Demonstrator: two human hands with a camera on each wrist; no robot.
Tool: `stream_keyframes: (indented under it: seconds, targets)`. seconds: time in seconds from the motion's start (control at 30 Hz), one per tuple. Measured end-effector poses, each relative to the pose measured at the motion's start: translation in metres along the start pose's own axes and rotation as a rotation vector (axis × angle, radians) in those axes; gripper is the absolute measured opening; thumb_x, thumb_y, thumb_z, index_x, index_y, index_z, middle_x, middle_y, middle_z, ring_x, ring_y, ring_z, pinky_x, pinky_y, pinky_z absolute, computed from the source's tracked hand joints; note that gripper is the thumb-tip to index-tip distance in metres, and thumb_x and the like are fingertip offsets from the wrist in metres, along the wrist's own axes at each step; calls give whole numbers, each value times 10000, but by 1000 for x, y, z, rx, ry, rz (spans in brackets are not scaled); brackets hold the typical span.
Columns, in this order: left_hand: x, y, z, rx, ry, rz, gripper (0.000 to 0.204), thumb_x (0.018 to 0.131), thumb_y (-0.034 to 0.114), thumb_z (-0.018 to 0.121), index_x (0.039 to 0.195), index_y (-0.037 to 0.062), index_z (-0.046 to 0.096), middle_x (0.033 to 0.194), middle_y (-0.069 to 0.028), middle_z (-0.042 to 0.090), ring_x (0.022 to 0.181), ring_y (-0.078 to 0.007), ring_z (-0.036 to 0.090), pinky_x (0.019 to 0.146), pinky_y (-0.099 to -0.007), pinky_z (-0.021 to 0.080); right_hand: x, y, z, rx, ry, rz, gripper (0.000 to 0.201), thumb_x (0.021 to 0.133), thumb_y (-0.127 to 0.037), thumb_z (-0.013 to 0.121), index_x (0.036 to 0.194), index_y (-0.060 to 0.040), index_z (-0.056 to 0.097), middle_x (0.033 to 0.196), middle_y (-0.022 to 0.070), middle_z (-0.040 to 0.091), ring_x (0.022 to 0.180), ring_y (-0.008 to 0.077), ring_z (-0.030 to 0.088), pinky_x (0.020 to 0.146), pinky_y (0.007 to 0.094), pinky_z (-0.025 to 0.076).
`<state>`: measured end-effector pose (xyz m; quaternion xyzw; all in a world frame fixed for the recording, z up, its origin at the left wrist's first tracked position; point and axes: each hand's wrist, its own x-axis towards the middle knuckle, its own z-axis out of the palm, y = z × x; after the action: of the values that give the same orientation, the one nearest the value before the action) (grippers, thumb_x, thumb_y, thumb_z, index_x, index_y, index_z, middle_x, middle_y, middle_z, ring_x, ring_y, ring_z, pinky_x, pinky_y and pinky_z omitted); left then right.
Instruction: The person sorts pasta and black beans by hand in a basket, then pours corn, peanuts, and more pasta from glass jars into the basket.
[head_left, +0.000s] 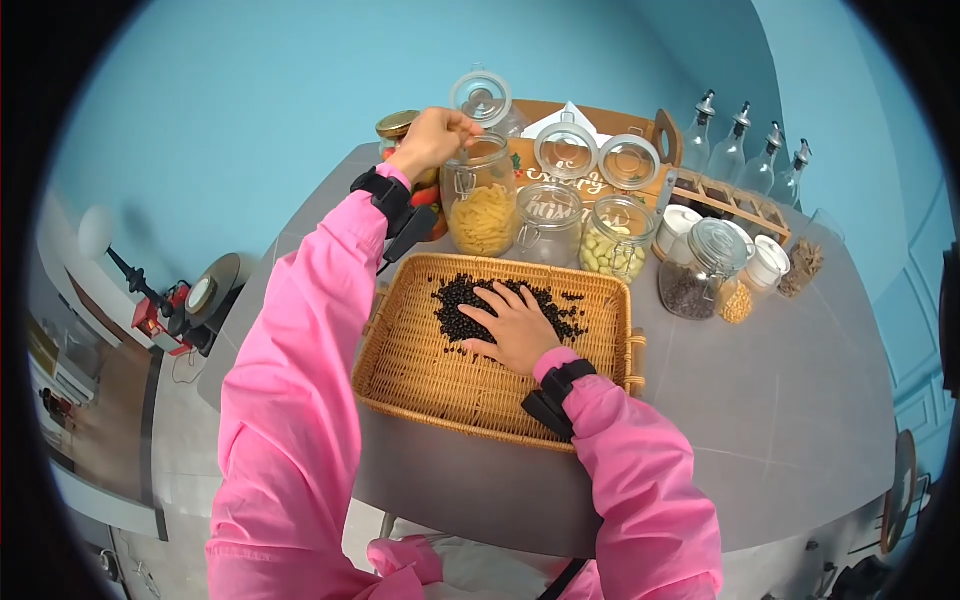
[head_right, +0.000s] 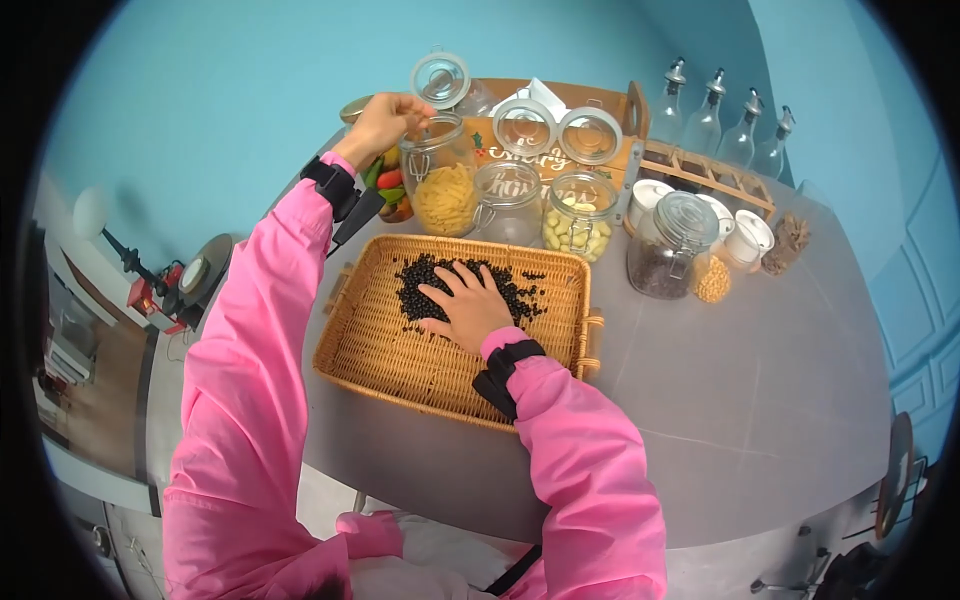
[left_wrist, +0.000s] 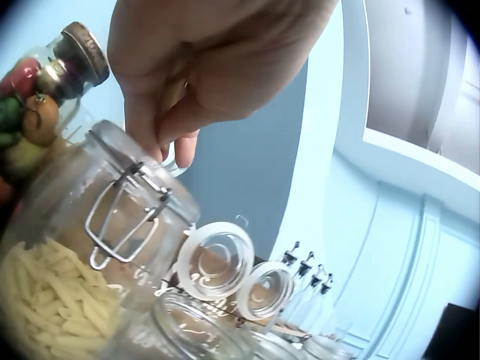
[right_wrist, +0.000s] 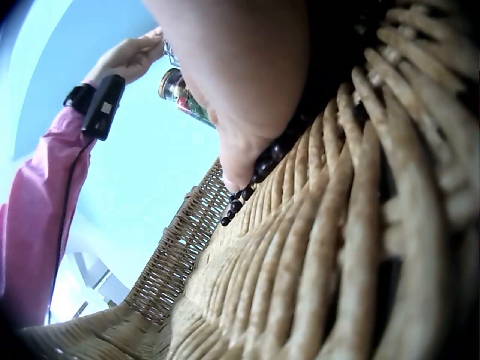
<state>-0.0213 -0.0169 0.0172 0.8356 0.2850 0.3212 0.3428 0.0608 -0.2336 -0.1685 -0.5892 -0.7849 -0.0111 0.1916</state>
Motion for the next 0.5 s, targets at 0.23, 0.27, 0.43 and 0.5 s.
stream_keyframes:
  seconds: [0.23, 0.27, 0.43, 0.5]
  targets:
    - [3, -11, 14, 329, 3, 50, 253, 769, -44, 506, 951, 2, 676, 882, -130, 677, 857, -206, 640, 784, -307, 478, 0, 1, 1, 18, -5, 15, 594, 883, -570, 438, 1352, -205, 433, 1422, 104, 362, 1341, 313, 274, 1103, 510, 170]
    - [7, -16, 15, 324, 7, 100, 264, 765, -43, 495, 957, 0, 671, 887, -144, 673, 859, -230, 640, 786, -321, 478, 0, 1, 2, 14, 1, 16, 595, 882, -570, 439, 1352, -205, 434, 1422, 103, 363, 1342, 313, 274, 1103, 509, 171]
    - [3, -8, 20, 464, 34, 160, 267, 777, -19, 487, 979, 8, 659, 915, -182, 661, 865, -293, 635, 780, -363, 478, 0, 1, 2, 12, 4, 20, 589, 883, -569, 437, 1351, -211, 435, 1422, 104, 363, 1343, 311, 274, 1102, 510, 173]
    - [2, -8, 21, 565, 32, 219, 273, 814, -30, 457, 1031, -14, 624, 943, -181, 659, 892, -248, 643, 772, -352, 488, 0, 1, 3, 14, -1, 19, 586, 884, -569, 435, 1351, -214, 436, 1422, 104, 362, 1343, 310, 274, 1102, 510, 173]
